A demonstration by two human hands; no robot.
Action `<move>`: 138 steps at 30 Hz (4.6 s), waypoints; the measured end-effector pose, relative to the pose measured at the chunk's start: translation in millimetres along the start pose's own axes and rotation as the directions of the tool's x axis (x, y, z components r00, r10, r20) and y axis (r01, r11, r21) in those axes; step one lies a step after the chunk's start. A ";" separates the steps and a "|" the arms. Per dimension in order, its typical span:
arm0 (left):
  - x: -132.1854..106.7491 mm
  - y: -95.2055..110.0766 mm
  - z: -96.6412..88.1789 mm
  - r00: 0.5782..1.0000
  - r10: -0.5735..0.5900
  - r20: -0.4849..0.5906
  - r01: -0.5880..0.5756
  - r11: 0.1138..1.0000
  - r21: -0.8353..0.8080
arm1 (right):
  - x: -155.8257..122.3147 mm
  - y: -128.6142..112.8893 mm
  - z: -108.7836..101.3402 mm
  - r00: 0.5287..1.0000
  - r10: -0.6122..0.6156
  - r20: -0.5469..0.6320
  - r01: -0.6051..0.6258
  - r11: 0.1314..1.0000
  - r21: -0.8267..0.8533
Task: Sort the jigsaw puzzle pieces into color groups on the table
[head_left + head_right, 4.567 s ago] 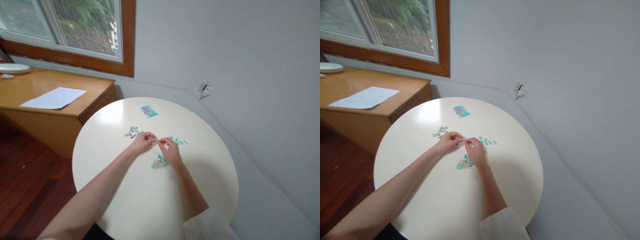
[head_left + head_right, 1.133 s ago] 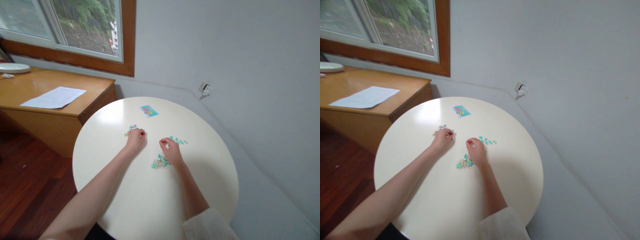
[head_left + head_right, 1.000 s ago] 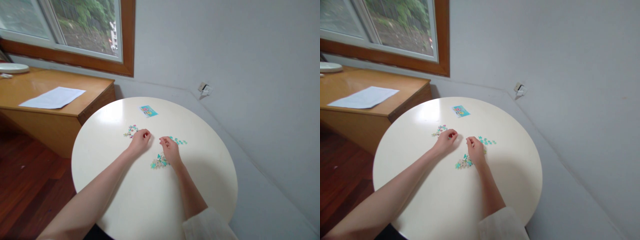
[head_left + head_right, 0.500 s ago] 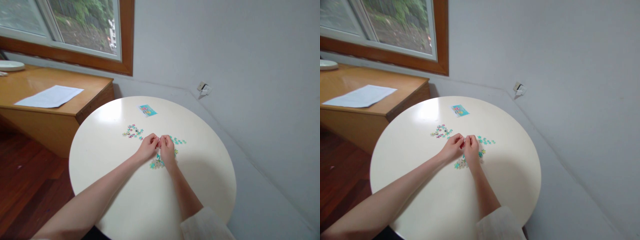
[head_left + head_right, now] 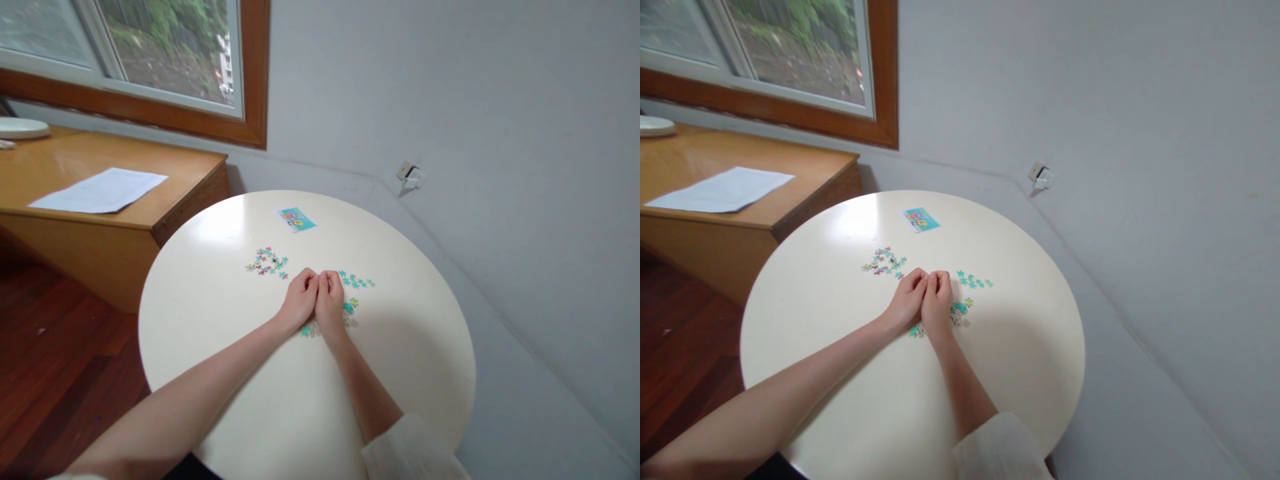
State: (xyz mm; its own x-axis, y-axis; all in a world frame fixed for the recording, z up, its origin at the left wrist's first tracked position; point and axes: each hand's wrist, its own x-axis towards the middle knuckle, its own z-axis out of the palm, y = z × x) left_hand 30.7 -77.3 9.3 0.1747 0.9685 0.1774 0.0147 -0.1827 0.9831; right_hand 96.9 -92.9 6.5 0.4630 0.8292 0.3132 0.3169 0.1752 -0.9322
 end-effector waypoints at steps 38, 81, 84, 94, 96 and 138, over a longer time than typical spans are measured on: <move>2.5 -4.2 -0.8 0.986 -0.057 0.156 0.070 0.994 -0.080 | 15.6 6.8 -17.4 0.986 0.088 0.140 -0.102 0.990 0.098; 4.4 2.6 -18.7 0.941 0.032 0.338 -0.232 0.788 0.571 | 24.0 15.3 -25.1 0.996 -0.017 0.093 0.020 0.999 -0.029; 5.7 3.8 -19.5 0.957 0.052 0.286 -0.203 0.824 0.529 | 24.3 17.6 -25.0 0.995 -0.013 0.098 0.016 1.000 -0.025; 15.0 -3.0 -25.5 0.982 0.104 0.160 -0.164 0.890 0.426 | 25.2 23.6 -23.1 0.986 -0.014 0.166 0.021 0.999 -0.035; 15.3 -3.2 -25.9 0.982 0.103 0.159 -0.161 0.896 0.413 | 25.0 23.5 -22.8 0.983 -0.023 0.180 0.030 0.999 -0.037; 17.2 6.7 -29.1 0.985 0.158 0.064 -0.169 0.873 0.458 | 23.6 20.2 -23.9 0.985 -0.060 0.161 0.061 0.998 0.000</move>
State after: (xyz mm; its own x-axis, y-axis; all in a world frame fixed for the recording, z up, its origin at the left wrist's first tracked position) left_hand 5.1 -57.0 20.3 0.2373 0.9148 0.3268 0.4341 -0.4008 0.8068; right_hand 134.0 -82.5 -0.6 0.3035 0.8920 0.3349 0.3446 0.2249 -0.9114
